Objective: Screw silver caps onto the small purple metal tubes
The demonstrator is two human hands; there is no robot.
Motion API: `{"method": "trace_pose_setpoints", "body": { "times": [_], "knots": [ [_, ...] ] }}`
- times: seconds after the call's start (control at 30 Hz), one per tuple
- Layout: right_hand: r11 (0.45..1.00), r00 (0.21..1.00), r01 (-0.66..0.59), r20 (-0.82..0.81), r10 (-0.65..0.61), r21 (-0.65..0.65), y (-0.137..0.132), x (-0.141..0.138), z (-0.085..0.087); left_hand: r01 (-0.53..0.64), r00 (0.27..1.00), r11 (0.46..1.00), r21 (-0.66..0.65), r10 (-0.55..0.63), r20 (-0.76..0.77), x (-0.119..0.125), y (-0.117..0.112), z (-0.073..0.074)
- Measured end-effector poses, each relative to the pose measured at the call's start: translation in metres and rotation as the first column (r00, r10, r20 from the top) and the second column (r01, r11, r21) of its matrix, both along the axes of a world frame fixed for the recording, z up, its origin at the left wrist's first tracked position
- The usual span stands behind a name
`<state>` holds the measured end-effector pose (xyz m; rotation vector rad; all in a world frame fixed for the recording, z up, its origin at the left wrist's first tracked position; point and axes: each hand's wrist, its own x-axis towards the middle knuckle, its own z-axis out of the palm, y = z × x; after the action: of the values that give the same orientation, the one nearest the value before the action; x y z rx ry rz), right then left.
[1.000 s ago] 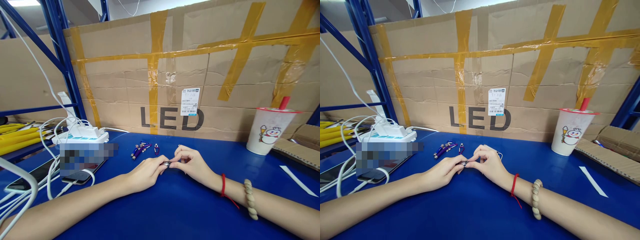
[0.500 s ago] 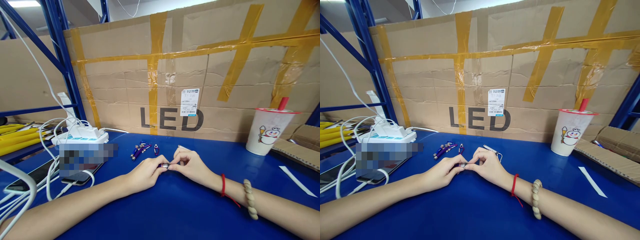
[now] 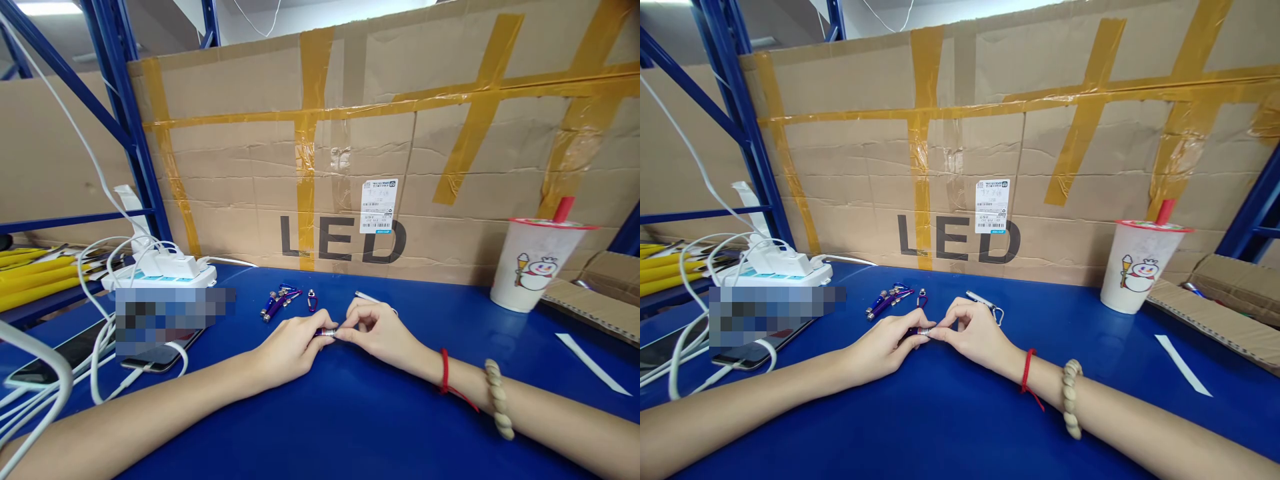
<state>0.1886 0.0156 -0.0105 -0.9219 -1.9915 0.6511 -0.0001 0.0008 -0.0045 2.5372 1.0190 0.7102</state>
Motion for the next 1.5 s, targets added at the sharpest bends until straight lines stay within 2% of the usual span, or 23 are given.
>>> {"method": "trace_pose_setpoints", "body": {
  "times": [0.33, 0.53, 0.73, 1.0, 1.13, 1.5],
  "knots": [
    [1.0, 1.0, 0.008, -0.014, -0.008, 0.003, 0.0, 0.0, 0.0, -0.033, 0.999, 0.999, 0.03, 0.033, 0.011, 0.0, -0.001, 0.001],
    [0.997, 0.999, 0.001, -0.048, -0.004, -0.072, 0.0, 0.0, -0.001, -0.028, 1.0, 1.0, -0.012, 0.027, -0.004, 0.001, -0.003, 0.003],
    [0.989, 1.0, 0.008, -0.018, -0.011, -0.145, -0.002, 0.001, 0.001, -0.075, 0.997, 0.997, -0.018, 0.074, -0.007, 0.002, -0.003, 0.004],
    [0.984, 0.992, 0.039, -0.114, -0.06, -0.173, 0.003, 0.002, 0.002, -0.189, 0.958, 0.982, -0.02, 0.189, 0.217, 0.0, 0.01, -0.001],
    [0.993, 0.992, 0.02, -0.121, -0.034, -0.117, 0.001, 0.003, 0.001, -0.194, 0.95, 0.98, -0.033, 0.197, 0.242, 0.001, 0.011, 0.001],
    [0.994, 0.996, 0.011, -0.092, -0.001, 0.108, 0.0, 0.002, 0.0, -0.081, 0.995, 0.997, -0.017, 0.082, 0.056, 0.001, 0.004, 0.003]
  ]
}}
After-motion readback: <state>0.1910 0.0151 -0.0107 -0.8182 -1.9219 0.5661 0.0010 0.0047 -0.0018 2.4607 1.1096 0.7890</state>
